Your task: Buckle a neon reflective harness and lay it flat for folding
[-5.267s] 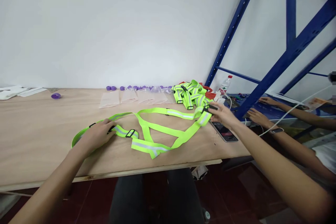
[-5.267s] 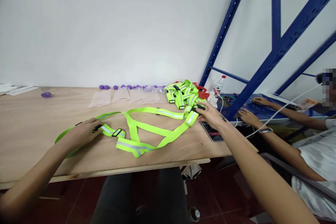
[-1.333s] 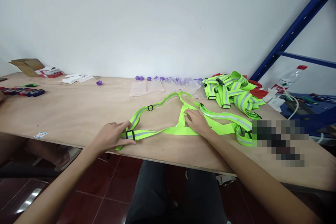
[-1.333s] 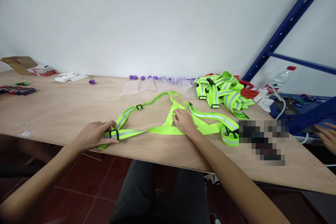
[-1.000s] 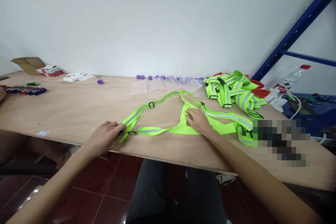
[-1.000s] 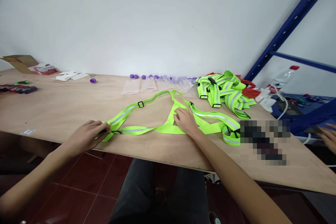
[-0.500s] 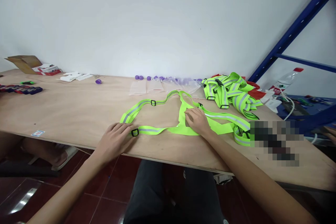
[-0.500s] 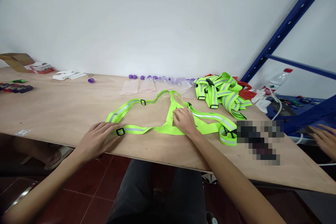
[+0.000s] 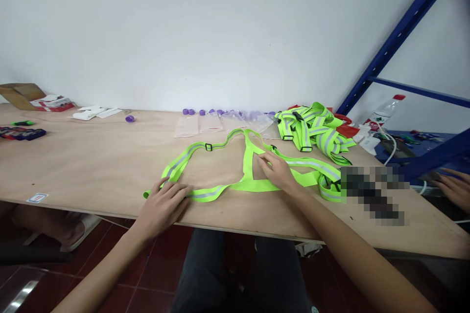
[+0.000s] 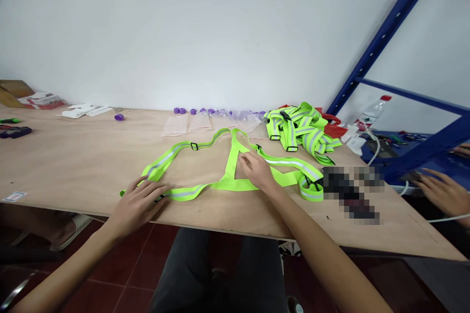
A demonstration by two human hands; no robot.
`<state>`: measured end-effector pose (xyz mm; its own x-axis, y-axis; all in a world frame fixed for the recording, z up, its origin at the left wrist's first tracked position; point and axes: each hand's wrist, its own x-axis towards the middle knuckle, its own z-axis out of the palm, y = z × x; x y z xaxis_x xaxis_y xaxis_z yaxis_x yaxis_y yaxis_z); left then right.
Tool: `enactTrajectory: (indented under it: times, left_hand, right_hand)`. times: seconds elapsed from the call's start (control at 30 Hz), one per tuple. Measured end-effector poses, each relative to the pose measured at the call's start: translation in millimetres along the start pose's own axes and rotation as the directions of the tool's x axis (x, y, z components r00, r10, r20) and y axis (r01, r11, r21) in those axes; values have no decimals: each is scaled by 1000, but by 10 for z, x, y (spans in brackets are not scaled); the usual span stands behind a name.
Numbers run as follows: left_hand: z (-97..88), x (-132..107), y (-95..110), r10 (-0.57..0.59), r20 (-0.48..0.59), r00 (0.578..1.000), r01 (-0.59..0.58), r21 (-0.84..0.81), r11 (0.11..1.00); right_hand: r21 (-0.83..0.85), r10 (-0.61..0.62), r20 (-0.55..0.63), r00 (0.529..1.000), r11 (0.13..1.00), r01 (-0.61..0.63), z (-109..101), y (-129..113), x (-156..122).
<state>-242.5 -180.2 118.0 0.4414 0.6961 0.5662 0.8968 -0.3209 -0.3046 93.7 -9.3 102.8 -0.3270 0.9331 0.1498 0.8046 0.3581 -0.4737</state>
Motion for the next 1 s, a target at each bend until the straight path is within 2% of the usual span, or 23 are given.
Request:
enactTrajectory:
  times: [0.13,0.23,0.33,0.47,0.53,0.6,0.7,0.77,0.83,0.9,0.93,1.0]
  left_hand:
    - [38,-35,-2,-16,23,1000,17,-15,1000]
    - [77,-46,-36,-35,44,998,36,-24,999]
    - [125,-44,-111,-39,59,998,41,-35,999]
    - [139,-18,-229,-50,69,996,53,-45,998]
    - [104,-15,-259,-60,49,997,62,-30,998]
    - [38,-37,-251,-89,-8,996,89,6,996]
    - [-89,-123,-178,-133,-111,985,140,54,989]
    - [-157,-197,-116,-149,-142,979,160,68,985]
    - [-189,-264,-70,-153,-138,979,165,79,983]
    - [-178,-308,-54,-147,-98,984,156,95,983]
    - [-159,-319,-58,-145,-74,987,153,107,983]
    - [-103,-321,-84,-145,-28,989,148,130,980]
  right_hand:
    - [-46,-87,244,966,994,101,-220,61,-222]
    - [-129,-140,313,939,974,188,-271,130,-384]
    - [-149,-118,315,942,974,172,-258,186,-456]
    - [-70,-10,293,956,997,32,-280,200,-443]
    - [-56,27,273,962,998,-12,-301,178,-443]
    - [-77,14,200,980,997,2,-292,135,-473]
    - [-162,-114,51,992,979,121,-173,18,-581]
    - [-245,-283,7,959,930,276,-33,-102,-676]
    - [-318,-483,26,875,826,465,118,-248,-756]
    - [-339,-605,88,792,729,594,243,-394,-792]
    - [-325,-618,129,776,713,621,287,-457,-787]
    - [-263,-561,234,794,750,607,331,-549,-742]
